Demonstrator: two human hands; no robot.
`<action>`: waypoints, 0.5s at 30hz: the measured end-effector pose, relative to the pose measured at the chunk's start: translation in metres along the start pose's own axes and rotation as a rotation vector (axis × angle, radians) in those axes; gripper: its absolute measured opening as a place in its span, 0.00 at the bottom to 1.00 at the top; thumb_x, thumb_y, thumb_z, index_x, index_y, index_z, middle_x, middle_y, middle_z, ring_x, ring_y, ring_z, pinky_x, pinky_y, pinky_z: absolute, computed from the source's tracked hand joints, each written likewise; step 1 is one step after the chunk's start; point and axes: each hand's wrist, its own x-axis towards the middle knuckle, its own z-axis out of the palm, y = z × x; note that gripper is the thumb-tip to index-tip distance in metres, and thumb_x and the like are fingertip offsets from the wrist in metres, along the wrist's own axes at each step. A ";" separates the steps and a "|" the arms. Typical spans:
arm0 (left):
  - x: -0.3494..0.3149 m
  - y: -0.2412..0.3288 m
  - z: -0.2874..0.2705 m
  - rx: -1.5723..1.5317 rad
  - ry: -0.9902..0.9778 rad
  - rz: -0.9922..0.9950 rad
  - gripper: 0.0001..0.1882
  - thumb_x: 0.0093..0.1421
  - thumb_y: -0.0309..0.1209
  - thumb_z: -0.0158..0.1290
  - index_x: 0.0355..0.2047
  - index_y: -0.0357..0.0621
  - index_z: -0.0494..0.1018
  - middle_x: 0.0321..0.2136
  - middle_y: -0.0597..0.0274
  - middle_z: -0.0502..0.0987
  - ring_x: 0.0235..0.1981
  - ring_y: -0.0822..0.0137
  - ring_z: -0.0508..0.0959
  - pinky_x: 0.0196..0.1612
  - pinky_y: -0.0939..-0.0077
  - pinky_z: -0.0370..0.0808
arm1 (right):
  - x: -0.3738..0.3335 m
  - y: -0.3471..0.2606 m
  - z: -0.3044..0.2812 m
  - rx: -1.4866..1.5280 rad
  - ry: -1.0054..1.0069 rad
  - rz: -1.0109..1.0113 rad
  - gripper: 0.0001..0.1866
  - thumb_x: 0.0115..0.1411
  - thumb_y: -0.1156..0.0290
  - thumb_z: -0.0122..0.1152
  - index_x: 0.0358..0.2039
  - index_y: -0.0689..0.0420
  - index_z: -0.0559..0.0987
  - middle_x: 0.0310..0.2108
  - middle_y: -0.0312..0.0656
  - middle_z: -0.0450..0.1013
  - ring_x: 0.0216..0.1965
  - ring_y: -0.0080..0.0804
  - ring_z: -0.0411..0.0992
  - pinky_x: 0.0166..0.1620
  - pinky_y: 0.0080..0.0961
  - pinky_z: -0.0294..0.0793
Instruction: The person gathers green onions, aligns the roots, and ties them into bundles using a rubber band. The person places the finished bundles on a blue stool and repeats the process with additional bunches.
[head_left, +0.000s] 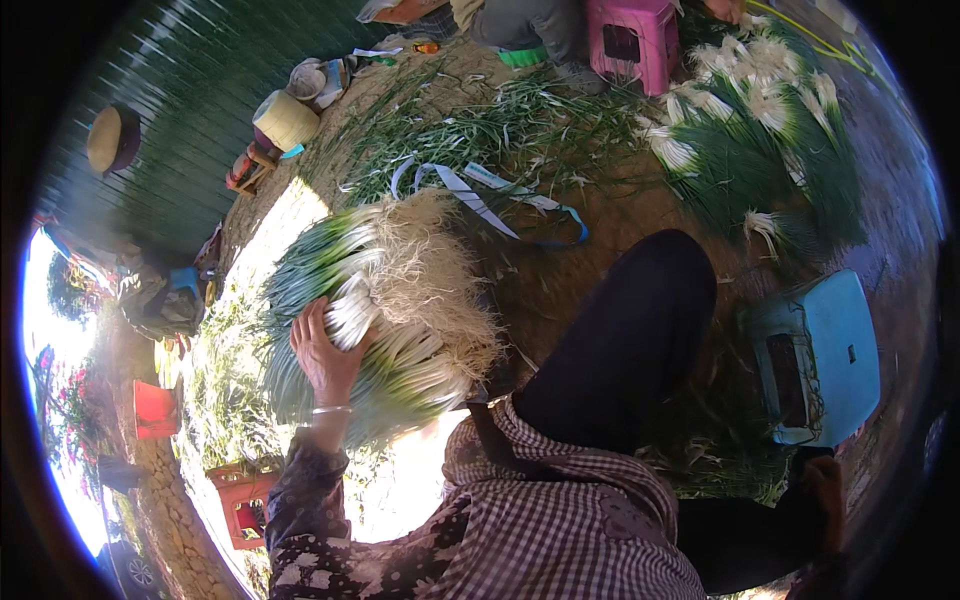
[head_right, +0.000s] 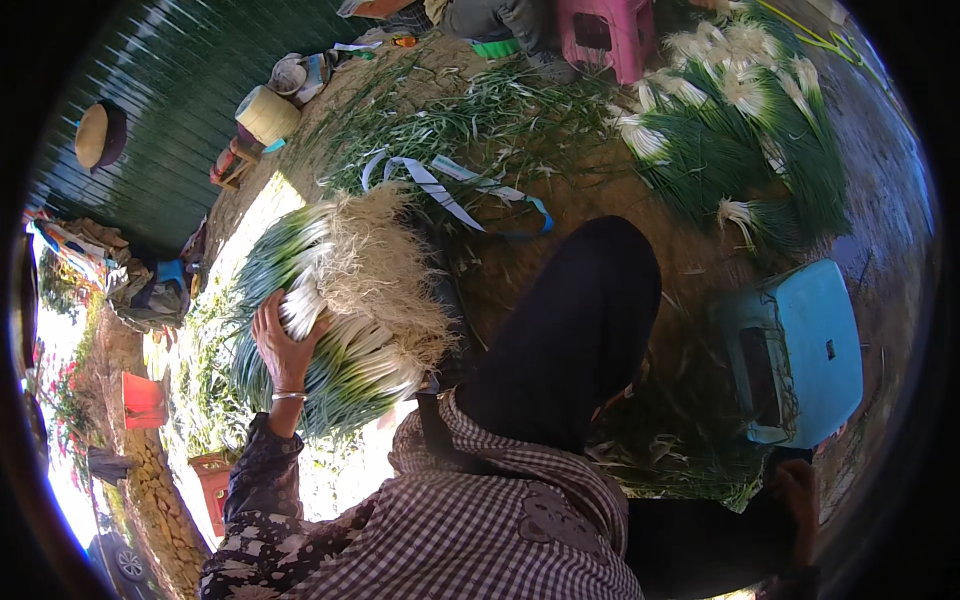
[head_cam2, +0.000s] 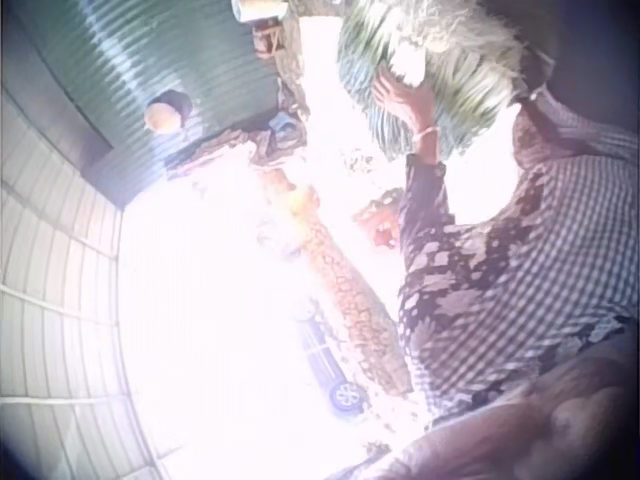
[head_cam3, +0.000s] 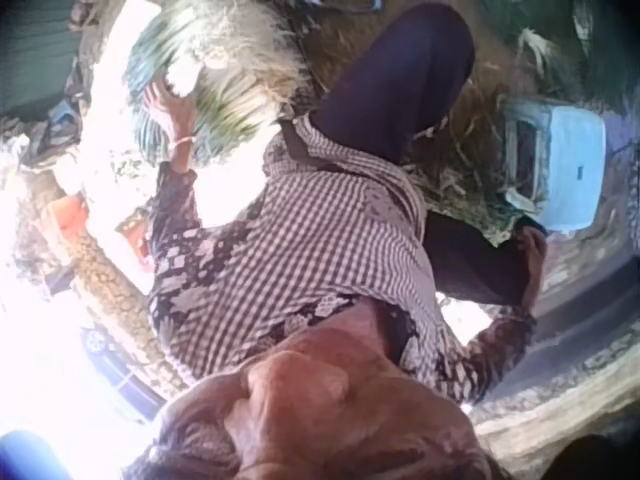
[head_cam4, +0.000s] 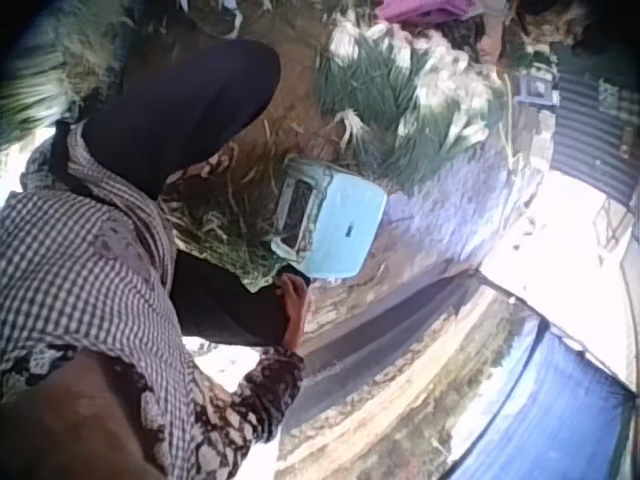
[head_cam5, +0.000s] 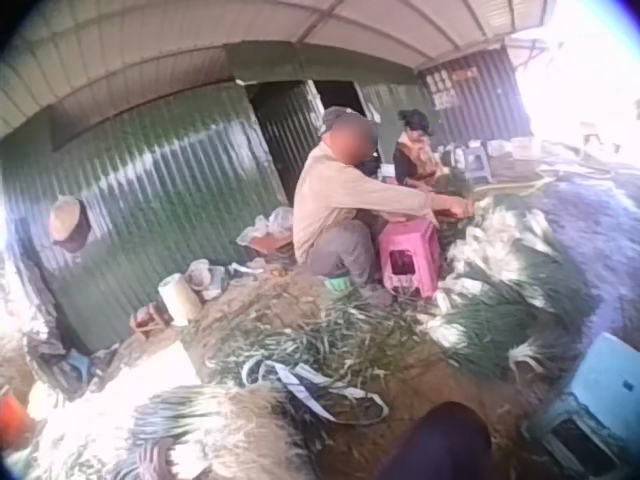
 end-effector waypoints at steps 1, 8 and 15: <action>0.001 -0.003 -0.003 -0.001 -0.011 0.015 0.45 0.40 0.59 0.65 0.53 0.43 0.66 0.49 0.52 0.71 0.52 0.52 0.69 0.58 0.53 0.60 | 0.007 0.004 -0.004 -0.007 -0.021 0.006 0.06 0.61 0.71 0.57 0.33 0.60 0.75 0.24 0.39 0.74 0.23 0.24 0.71 0.26 0.23 0.70; -0.004 0.003 -0.009 -0.001 0.018 0.049 0.48 0.38 0.61 0.65 0.52 0.43 0.66 0.50 0.54 0.71 0.54 0.52 0.68 0.59 0.51 0.59 | 0.030 0.036 -0.011 0.116 -0.085 -0.083 0.05 0.61 0.72 0.59 0.31 0.60 0.76 0.21 0.41 0.74 0.20 0.27 0.72 0.24 0.24 0.70; 0.014 -0.004 -0.004 -0.034 0.017 -0.141 0.40 0.36 0.52 0.68 0.47 0.43 0.70 0.44 0.55 0.73 0.49 0.54 0.70 0.57 0.57 0.62 | 0.024 0.009 -0.007 0.068 -0.055 0.005 0.09 0.60 0.67 0.60 0.31 0.59 0.75 0.19 0.36 0.70 0.20 0.24 0.68 0.25 0.22 0.68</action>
